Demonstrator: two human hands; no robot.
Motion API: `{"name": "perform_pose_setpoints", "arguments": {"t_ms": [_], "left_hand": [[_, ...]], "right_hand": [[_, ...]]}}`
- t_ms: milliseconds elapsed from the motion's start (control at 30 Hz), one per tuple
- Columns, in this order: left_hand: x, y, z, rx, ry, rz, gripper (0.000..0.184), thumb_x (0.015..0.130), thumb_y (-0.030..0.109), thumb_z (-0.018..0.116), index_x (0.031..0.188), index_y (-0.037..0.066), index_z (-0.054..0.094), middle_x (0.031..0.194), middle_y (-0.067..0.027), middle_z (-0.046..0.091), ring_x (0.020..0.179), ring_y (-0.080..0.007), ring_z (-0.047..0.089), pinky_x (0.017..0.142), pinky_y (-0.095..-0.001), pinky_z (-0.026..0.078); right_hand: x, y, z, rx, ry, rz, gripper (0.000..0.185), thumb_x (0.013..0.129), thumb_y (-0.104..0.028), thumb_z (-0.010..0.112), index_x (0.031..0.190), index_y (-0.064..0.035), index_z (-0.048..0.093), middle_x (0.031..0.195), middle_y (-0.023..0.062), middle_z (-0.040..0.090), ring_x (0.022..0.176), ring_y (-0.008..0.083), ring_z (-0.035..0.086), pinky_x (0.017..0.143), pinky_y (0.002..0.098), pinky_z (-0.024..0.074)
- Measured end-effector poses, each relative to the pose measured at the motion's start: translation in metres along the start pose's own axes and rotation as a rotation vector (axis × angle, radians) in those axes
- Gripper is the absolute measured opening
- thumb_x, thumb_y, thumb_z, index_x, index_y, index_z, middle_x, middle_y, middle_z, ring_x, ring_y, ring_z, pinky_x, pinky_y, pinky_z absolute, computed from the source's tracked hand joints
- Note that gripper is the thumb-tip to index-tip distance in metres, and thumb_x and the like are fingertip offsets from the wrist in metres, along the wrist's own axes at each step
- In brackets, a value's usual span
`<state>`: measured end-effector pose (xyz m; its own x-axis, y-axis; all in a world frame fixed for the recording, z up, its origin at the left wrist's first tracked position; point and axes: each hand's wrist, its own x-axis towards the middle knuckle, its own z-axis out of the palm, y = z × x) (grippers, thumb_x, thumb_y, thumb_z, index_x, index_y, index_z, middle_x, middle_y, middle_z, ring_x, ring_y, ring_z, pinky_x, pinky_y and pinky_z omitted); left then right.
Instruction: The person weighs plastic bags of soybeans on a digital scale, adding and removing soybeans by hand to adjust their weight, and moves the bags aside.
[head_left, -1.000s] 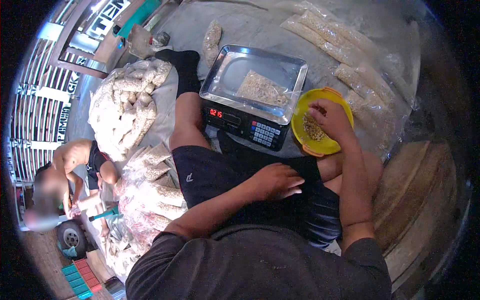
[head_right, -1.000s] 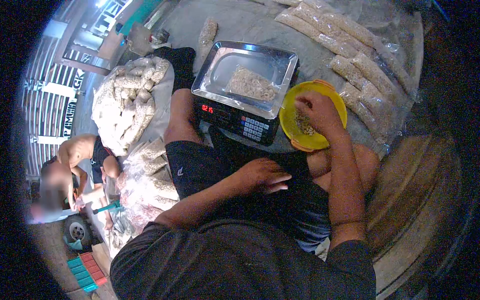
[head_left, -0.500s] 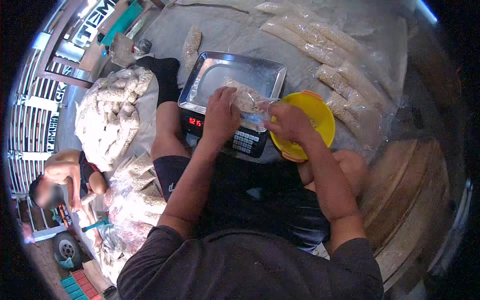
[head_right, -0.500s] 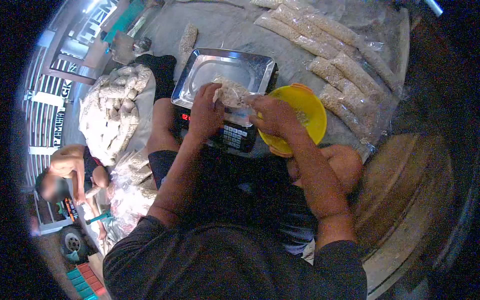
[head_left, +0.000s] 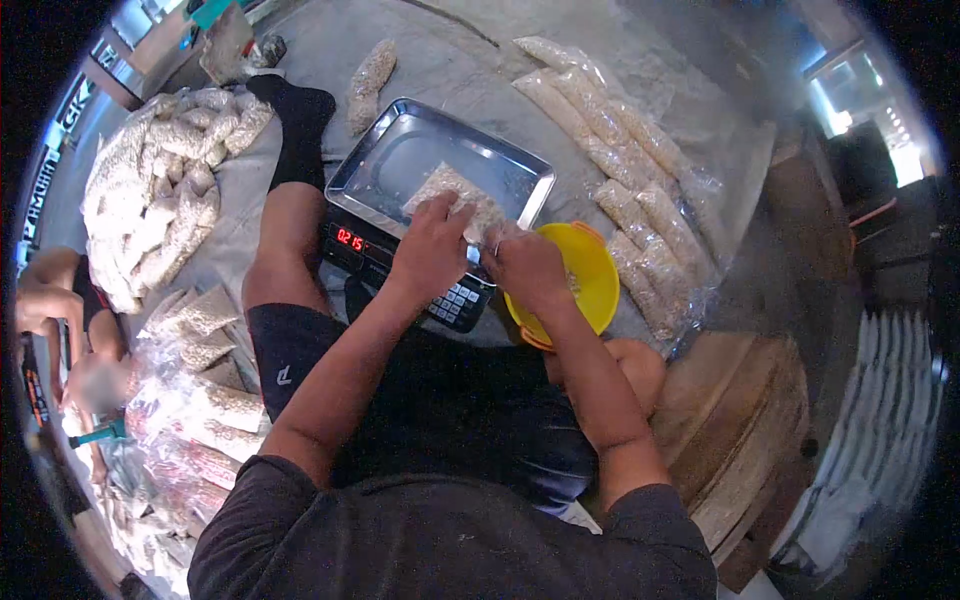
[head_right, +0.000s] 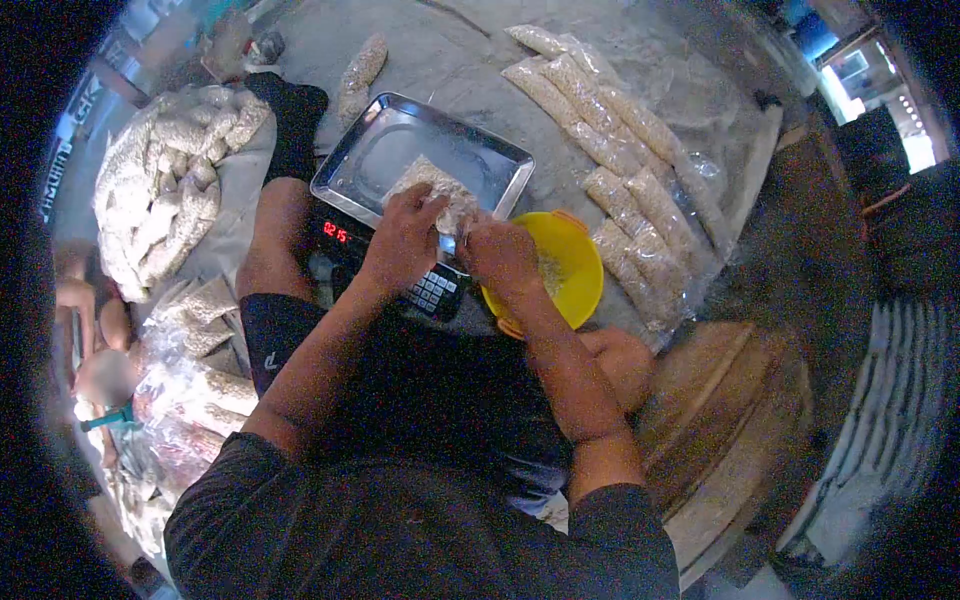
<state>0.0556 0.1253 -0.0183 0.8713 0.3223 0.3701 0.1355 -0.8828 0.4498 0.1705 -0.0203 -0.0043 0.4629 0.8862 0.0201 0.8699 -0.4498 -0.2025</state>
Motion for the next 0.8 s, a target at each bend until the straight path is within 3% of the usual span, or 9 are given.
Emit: {"name": "perform_pose_setpoints", "arguments": {"t_ms": [167, 267, 367, 467, 500, 600, 667, 733, 800], "left_hand": [[0.0, 0.001, -0.002, -0.007, -0.001, -0.051, 0.048, 0.079, 0.004, 0.061, 0.126, 0.002, 0.063, 0.134, -0.0234, 0.054, 0.121, -0.042, 0.052, 0.104, -0.0466, 0.045], [-0.001, -0.004, 0.0, -0.026, 0.015, -0.046, 0.048, 0.079, 0.004, 0.061, 0.126, 0.001, 0.063, 0.134, -0.0232, 0.055, 0.12, -0.0415, 0.053, 0.104, -0.0467, 0.045], [-0.002, -0.008, 0.001, -0.052, 0.057, -0.006, 0.046, 0.081, 0.002, 0.059, 0.127, -0.001, 0.061, 0.133, -0.0243, 0.056, 0.12, -0.0422, 0.054, 0.106, -0.0486, 0.044], [-0.005, -0.006, -0.006, -0.171, 0.096, 0.025, 0.044, 0.083, 0.001, 0.058, 0.127, -0.003, 0.06, 0.132, -0.0256, 0.056, 0.121, -0.0441, 0.053, 0.108, -0.0497, 0.042], [-0.007, -0.003, -0.012, -0.199, 0.09, 0.019, 0.042, 0.085, 0.001, 0.058, 0.127, -0.002, 0.06, 0.131, -0.0268, 0.057, 0.12, -0.0454, 0.055, 0.106, -0.0499, 0.043], [-0.027, 0.017, -0.051, -0.301, -0.034, 0.032, 0.042, 0.087, 0.003, 0.06, 0.129, 0.001, 0.06, 0.13, -0.0269, 0.058, 0.117, -0.0446, 0.058, 0.103, -0.0483, 0.047], [-0.055, 0.021, -0.061, -0.355, -0.12, 0.084, 0.04, 0.09, 0.008, 0.063, 0.13, 0.003, 0.06, 0.123, -0.0233, 0.063, 0.113, -0.0404, 0.062, 0.099, -0.0457, 0.05], [-0.083, 0.027, -0.07, -0.44, -0.283, 0.118, 0.039, 0.091, 0.011, 0.064, 0.129, 0.002, 0.061, 0.119, -0.0211, 0.065, 0.113, -0.038, 0.063, 0.098, -0.0447, 0.051], [-0.105, 0.041, -0.092, -0.672, -0.646, -0.21, 0.036, 0.094, 0.015, 0.064, 0.128, 0.002, 0.062, 0.117, -0.0198, 0.066, 0.112, -0.0365, 0.063, 0.099, -0.0453, 0.05]], "right_hand": [[-0.006, 0.01, -0.007, -0.051, -0.134, -0.018, 0.038, 0.097, -0.04, 0.058, 0.081, -0.0079, 0.068, 0.077, 0.0188, 0.067, 0.072, 0.0386, 0.068, 0.066, 0.0501, 0.053], [-0.029, 0.008, -0.033, 0.084, -0.098, 0.042, 0.042, 0.098, -0.041, 0.056, 0.079, -0.0051, 0.068, 0.074, 0.0198, 0.066, 0.074, 0.0396, 0.067, 0.066, 0.05, 0.0522], [-0.059, 0.013, -0.034, 0.09, 0.082, 0.213, 0.041, 0.099, -0.041, 0.056, 0.083, -0.005, 0.067, 0.083, 0.02, 0.067, 0.079, 0.0401, 0.067, 0.07, 0.0507, 0.053], [-0.079, 0.031, 0.011, -0.117, 0.082, 0.369, 0.039, 0.099, -0.042, 0.057, 0.091, -0.0055, 0.068, 0.094, 0.0183, 0.068, 0.088, 0.0393, 0.068, 0.075, 0.0502, 0.0541], [-0.083, 0.04, 0.006, -0.072, -0.182, 0.504, 0.038, 0.097, -0.043, 0.058, 0.101, -0.0071, 0.069, 0.107, 0.016, 0.069, 0.094, 0.0384, 0.068, 0.081, 0.0491, 0.0545], [-0.09, 0.057, 0.0, 0.127, 0.15, 0.557, 0.039, 0.096, -0.044, 0.061, 0.105, -0.0077, 0.071, 0.107, 0.0163, 0.071, 0.098, 0.0386, 0.068, 0.084, 0.0493, 0.0541], [-0.083, 0.071, -0.037, 0.159, 0.054, 0.65, 0.036, 0.095, -0.042, 0.062, 0.106, -0.0104, 0.073, 0.106, 0.0174, 0.072, 0.098, 0.0392, 0.069, 0.085, 0.05, 0.0539], [-0.081, 0.133, -0.037, 0.123, 0.126, 0.732, 0.033, 0.095, -0.038, 0.062, 0.106, -0.0096, 0.075, 0.102, 0.0189, 0.073, 0.097, 0.0398, 0.069, 0.085, 0.0501, 0.0541], [-0.094, 0.229, -0.023, -0.097, 0.229, 0.849, 0.033, 0.093, -0.037, 0.064, 0.107, -0.0083, 0.075, 0.102, 0.0214, 0.072, 0.099, 0.0412, 0.069, 0.086, 0.0493, 0.0541]]}}
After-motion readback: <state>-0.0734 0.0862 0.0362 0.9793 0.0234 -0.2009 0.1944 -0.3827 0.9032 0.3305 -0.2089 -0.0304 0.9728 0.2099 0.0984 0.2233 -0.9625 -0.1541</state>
